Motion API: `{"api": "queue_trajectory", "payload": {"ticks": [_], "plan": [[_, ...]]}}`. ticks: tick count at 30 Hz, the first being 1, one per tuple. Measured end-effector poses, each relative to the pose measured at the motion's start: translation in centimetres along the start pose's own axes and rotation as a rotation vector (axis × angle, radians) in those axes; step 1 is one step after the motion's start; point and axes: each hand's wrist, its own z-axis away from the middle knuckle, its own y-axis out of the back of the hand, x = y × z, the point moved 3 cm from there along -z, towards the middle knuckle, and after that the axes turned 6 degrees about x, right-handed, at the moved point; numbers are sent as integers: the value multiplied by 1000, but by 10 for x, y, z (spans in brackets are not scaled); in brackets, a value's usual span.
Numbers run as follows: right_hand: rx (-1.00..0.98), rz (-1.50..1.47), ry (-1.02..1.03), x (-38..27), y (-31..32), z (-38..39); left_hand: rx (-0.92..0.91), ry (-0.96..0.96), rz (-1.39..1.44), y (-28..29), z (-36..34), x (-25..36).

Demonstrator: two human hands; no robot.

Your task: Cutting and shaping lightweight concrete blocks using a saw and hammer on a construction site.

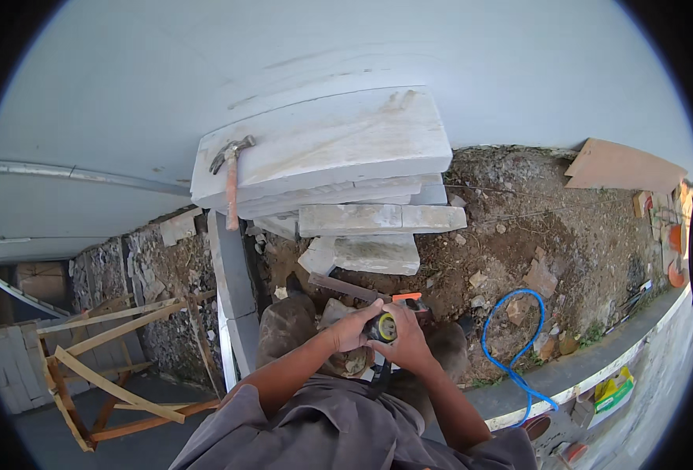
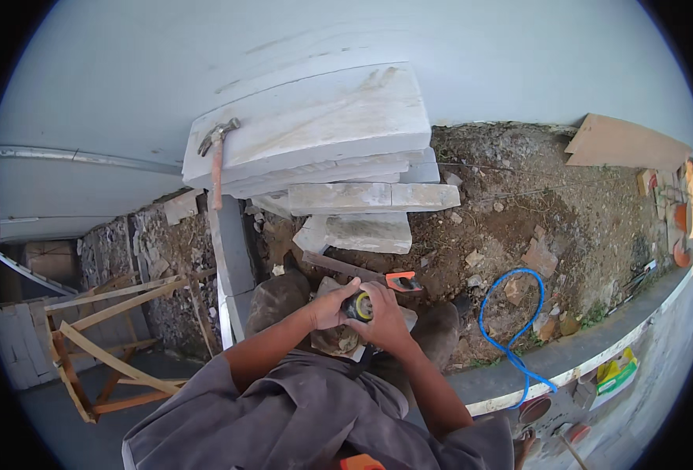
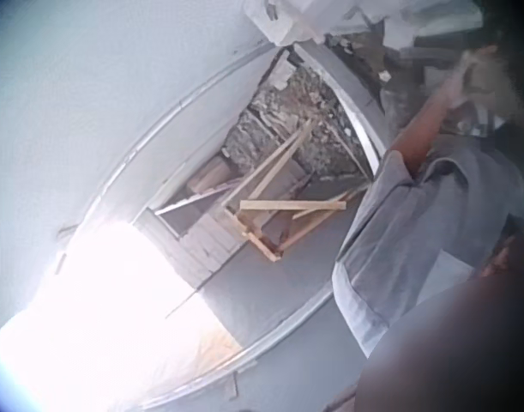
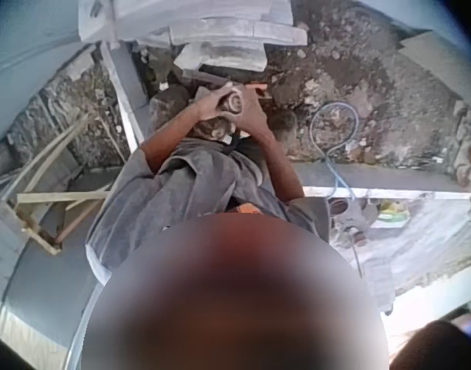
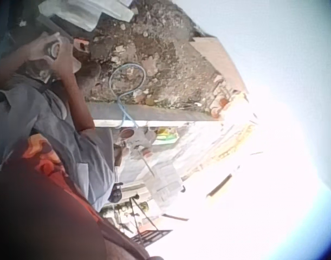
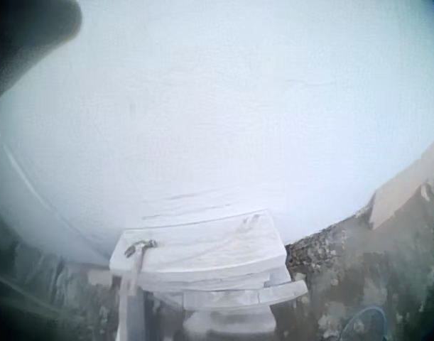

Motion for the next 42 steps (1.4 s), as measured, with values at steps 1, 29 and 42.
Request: {"api": "queue_trajectory", "payload": {"ticks": [1, 29, 42], "plan": [[-88, 16, 33, -26, -20, -21, -7, -55, 134, 19, 23, 17], [221, 1028, 241, -88, -65, -365, 214, -420, 1038, 422, 259, 11], [414, 1032, 44, -181, -56, -436, 328, -535, 1072, 440, 331, 30]]}}
